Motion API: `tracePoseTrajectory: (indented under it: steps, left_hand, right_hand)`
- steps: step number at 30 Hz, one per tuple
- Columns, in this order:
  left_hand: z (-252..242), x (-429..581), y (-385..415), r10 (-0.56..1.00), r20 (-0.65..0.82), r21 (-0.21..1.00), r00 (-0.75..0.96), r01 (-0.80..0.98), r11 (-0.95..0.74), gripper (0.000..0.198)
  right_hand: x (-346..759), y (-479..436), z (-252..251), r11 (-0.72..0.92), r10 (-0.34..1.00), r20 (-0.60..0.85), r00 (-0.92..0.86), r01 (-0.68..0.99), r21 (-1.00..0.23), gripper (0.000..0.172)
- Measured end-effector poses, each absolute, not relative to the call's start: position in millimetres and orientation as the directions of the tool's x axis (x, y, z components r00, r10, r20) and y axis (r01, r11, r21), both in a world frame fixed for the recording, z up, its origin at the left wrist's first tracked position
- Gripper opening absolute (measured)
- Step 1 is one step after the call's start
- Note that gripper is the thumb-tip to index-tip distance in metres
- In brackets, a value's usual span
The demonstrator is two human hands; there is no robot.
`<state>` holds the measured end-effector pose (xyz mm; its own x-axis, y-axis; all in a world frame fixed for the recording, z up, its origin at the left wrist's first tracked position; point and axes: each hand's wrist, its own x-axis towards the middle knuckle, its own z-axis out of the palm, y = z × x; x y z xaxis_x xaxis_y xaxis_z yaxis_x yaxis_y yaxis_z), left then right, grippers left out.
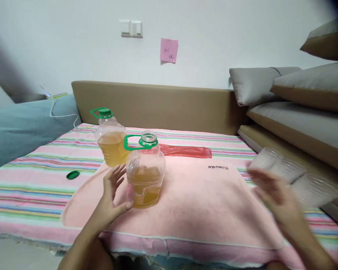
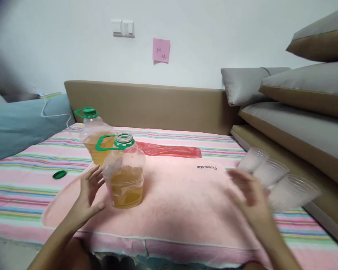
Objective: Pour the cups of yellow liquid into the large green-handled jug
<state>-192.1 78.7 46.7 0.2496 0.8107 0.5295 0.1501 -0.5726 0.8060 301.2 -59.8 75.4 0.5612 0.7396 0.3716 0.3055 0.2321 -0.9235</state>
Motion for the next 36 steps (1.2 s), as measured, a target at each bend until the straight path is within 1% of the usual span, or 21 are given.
tracePoseTrajectory:
  steps: [1,2,3,4,6,7,9,10,13,16,19,24,26,28,31,34,36]
  left_hand:
    - [53.8,-189.0,78.4,0.805,0.522,0.804,0.281,0.154,-0.575,0.118]
    - [61.7,-185.4,78.8,0.808,0.502,0.808,0.309,0.167,-0.565,0.126]
    - [70.0,-181.8,79.9,0.811,0.480,0.814,0.334,0.176,-0.554,0.134]
    - [78.3,-178.4,81.6,0.816,0.461,0.817,0.348,0.191,-0.543,0.140]
    - [93.2,-173.1,86.0,0.826,0.418,0.821,0.379,0.231,-0.522,0.146]
    - [99.2,-171.4,88.4,0.826,0.400,0.822,0.397,0.244,-0.515,0.147]
    - [107.9,-170.1,93.1,0.825,0.374,0.835,0.423,0.234,-0.498,0.147]
    - [110.7,-170.4,95.3,0.828,0.366,0.839,0.425,0.233,-0.491,0.147]
    - [114.5,-173.5,100.4,0.833,0.371,0.849,0.410,0.214,-0.484,0.142]
    - [115.7,-178.8,103.1,0.830,0.379,0.859,0.410,0.178,-0.480,0.138]
    - [120.6,-187.8,105.1,0.830,0.403,0.856,0.386,0.161,-0.491,0.137]
    - [146.1,-219.5,112.0,0.819,0.448,0.825,0.359,0.186,-0.533,0.132]
    - [160.0,-238.9,114.9,0.830,0.418,0.835,0.369,0.203,-0.511,0.135]
    - [172.8,-260.2,116.8,0.853,0.336,0.872,0.399,0.211,-0.442,0.138]
    - [186.4,-290.1,117.6,0.892,0.195,0.892,0.408,0.304,-0.334,0.130]
    - [191.8,-313.0,118.0,0.910,0.144,0.880,0.388,0.370,-0.297,0.126]
    - [191.6,-325.1,119.4,0.915,0.134,0.869,0.381,0.399,-0.293,0.125]
  right_hand:
    - [267.9,-44.5,74.0,0.242,0.869,0.347,0.352,0.310,-0.919,0.067]
    - [235.7,-27.4,73.4,0.239,0.942,0.293,0.161,0.288,-0.927,0.077]
    - [206.0,-9.2,74.0,0.218,0.973,0.232,0.022,0.260,-0.941,0.091]
    - [179.6,9.4,76.0,0.198,0.980,0.187,-0.069,0.221,-0.955,0.107]
    - [138.4,43.9,83.8,0.192,0.964,0.159,-0.215,0.140,-0.971,0.136]
    - [123.6,58.4,88.8,0.220,0.943,0.184,-0.278,0.102,-0.970,0.143]
    - [103.8,79.4,98.2,0.299,0.873,0.262,-0.412,0.026,-0.954,0.144]
    - [97.9,85.7,101.5,0.310,0.854,0.278,-0.441,0.001,-0.951,0.143]
    - [89.9,92.5,104.6,0.294,0.862,0.273,-0.427,-0.016,-0.956,0.140]
    - [85.8,91.6,105.6,0.298,0.886,0.269,-0.377,0.020,-0.954,0.135]
    - [76.6,93.7,114.6,0.297,0.890,0.260,-0.375,0.043,-0.954,0.130]
    - [41.7,107.6,135.9,0.293,0.891,0.270,-0.364,0.007,-0.956,0.126]
    - [21.1,113.6,137.7,0.312,0.890,0.300,-0.342,-0.021,-0.950,0.128]
    - [-2.0,118.5,134.3,0.341,0.895,0.335,-0.295,-0.034,-0.940,0.130]
    - [-36.3,123.2,124.1,0.363,0.908,0.359,-0.214,-0.021,-0.931,0.127]
    - [-64.4,126.9,114.8,0.359,0.922,0.350,-0.164,0.032,-0.933,0.129]
    - [-78.5,129.8,110.9,0.367,0.922,0.356,-0.154,0.046,-0.929,0.127]
